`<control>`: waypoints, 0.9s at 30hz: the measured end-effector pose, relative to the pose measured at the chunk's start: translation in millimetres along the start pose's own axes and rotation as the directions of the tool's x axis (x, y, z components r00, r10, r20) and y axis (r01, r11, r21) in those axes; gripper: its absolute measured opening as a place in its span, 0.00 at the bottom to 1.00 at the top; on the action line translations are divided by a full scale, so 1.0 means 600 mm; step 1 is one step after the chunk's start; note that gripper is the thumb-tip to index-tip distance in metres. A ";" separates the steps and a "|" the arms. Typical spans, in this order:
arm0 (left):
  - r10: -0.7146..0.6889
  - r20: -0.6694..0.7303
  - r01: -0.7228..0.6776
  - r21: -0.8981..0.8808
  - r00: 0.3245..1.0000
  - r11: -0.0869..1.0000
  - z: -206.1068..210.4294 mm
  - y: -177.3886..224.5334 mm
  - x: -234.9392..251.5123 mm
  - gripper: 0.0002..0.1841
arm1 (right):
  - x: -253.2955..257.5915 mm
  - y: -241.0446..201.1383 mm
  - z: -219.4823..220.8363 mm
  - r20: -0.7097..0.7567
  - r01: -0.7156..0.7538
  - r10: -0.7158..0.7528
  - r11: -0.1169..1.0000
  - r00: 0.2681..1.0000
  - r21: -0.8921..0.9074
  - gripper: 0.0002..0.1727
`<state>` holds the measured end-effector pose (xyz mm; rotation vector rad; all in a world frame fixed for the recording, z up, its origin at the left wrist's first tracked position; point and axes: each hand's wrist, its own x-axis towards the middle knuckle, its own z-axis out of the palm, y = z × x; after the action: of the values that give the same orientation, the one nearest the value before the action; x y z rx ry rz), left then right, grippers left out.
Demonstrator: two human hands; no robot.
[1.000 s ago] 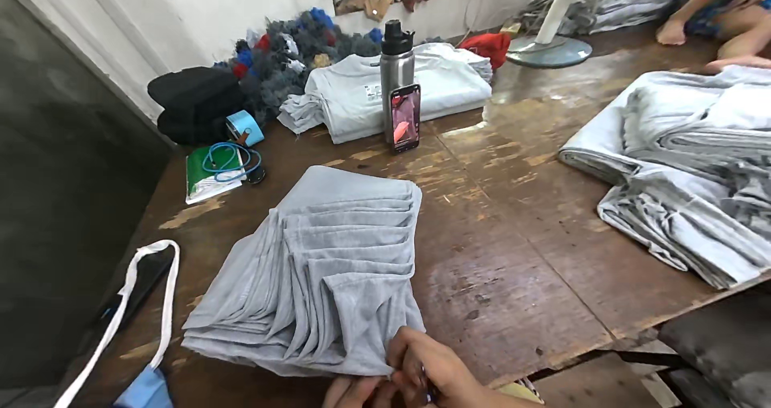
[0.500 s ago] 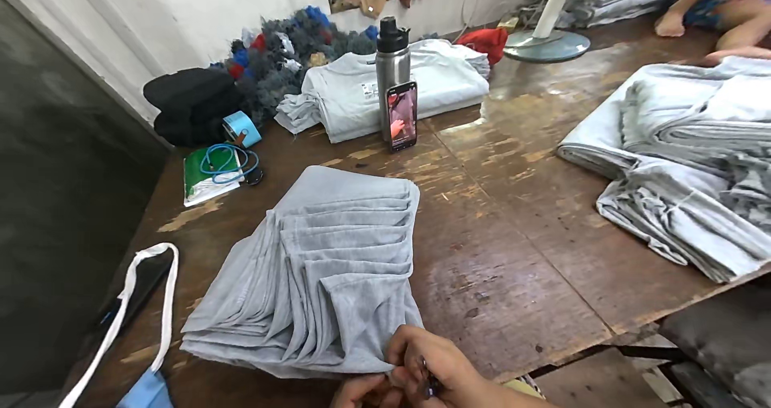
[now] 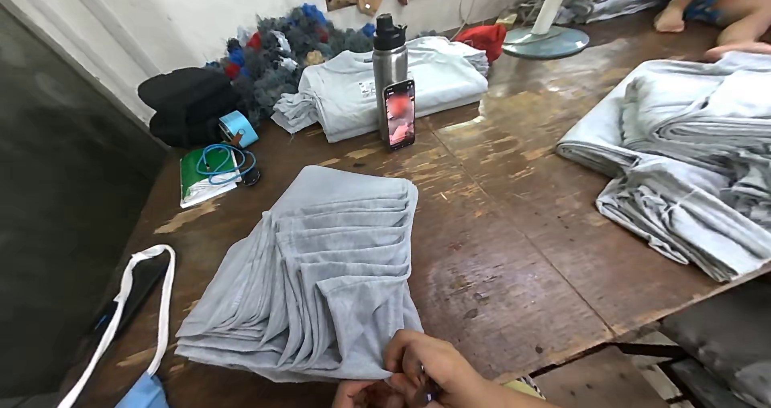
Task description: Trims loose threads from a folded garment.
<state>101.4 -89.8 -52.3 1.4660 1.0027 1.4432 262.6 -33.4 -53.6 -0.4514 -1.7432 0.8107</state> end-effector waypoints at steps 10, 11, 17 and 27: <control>-0.064 0.013 0.064 -0.020 0.998 0.998 -0.004 0.008 0.000 0.15 | -0.002 -0.001 0.001 0.012 0.008 -0.008 1.000 1.000 0.006 0.06; -0.065 0.016 0.065 -0.015 0.998 0.998 -0.005 0.008 -0.001 0.15 | -0.003 0.000 0.002 0.011 0.010 -0.010 1.000 1.000 0.009 0.06; -0.059 0.037 0.060 -0.014 0.998 0.998 -0.008 0.008 0.000 0.14 | -0.003 0.000 0.003 0.008 0.010 -0.010 1.000 1.000 0.016 0.07; -0.056 0.046 0.057 -0.031 0.997 0.998 -0.009 0.008 0.003 0.15 | -0.004 -0.001 0.004 0.025 0.001 -0.001 1.000 1.000 0.029 0.06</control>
<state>95.7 -89.6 -47.5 1.4293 0.9808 1.3740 261.1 -36.0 -55.5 -0.4224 -1.7525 0.8435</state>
